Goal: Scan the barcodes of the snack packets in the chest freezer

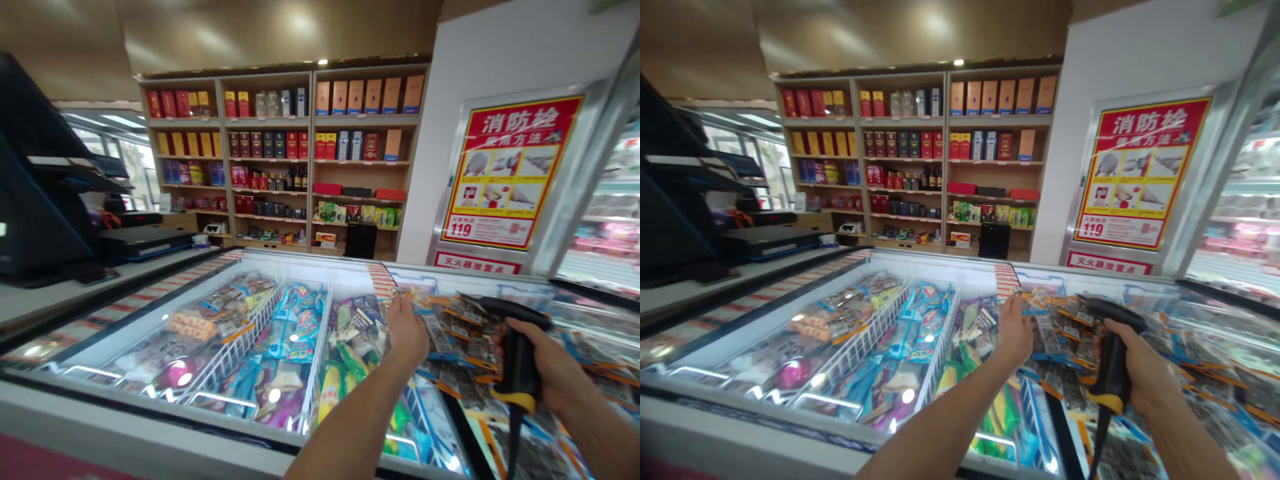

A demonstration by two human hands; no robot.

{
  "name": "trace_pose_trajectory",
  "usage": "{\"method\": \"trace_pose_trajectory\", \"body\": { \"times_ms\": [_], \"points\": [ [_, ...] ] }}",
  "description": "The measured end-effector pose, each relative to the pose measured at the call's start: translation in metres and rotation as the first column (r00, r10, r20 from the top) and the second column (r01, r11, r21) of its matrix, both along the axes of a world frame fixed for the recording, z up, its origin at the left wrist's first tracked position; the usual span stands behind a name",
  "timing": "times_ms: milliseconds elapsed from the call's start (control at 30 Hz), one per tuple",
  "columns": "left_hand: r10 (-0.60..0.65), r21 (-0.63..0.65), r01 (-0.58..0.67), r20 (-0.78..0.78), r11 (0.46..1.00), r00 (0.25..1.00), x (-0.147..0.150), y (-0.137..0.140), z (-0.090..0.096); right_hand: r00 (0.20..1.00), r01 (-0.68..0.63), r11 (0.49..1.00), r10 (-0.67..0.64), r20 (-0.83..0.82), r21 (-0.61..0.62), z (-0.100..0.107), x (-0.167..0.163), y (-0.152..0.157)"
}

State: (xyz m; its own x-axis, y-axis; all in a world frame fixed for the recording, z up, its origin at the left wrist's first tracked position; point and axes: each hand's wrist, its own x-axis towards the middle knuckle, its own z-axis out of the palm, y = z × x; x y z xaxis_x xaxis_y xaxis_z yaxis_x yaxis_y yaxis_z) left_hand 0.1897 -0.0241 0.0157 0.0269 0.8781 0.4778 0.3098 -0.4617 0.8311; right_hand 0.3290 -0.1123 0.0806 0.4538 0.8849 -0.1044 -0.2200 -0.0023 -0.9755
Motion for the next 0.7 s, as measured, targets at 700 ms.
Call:
{"method": "trace_pose_trajectory", "body": {
  "times_ms": [700],
  "points": [
    [0.703, -0.124, -0.718, -0.144, 0.685, 0.696, -0.359, -0.022, -0.027, 0.89, -0.455, 0.889, 0.454, -0.027, -0.051, -0.018, -0.203, 0.052]
  ]
}}
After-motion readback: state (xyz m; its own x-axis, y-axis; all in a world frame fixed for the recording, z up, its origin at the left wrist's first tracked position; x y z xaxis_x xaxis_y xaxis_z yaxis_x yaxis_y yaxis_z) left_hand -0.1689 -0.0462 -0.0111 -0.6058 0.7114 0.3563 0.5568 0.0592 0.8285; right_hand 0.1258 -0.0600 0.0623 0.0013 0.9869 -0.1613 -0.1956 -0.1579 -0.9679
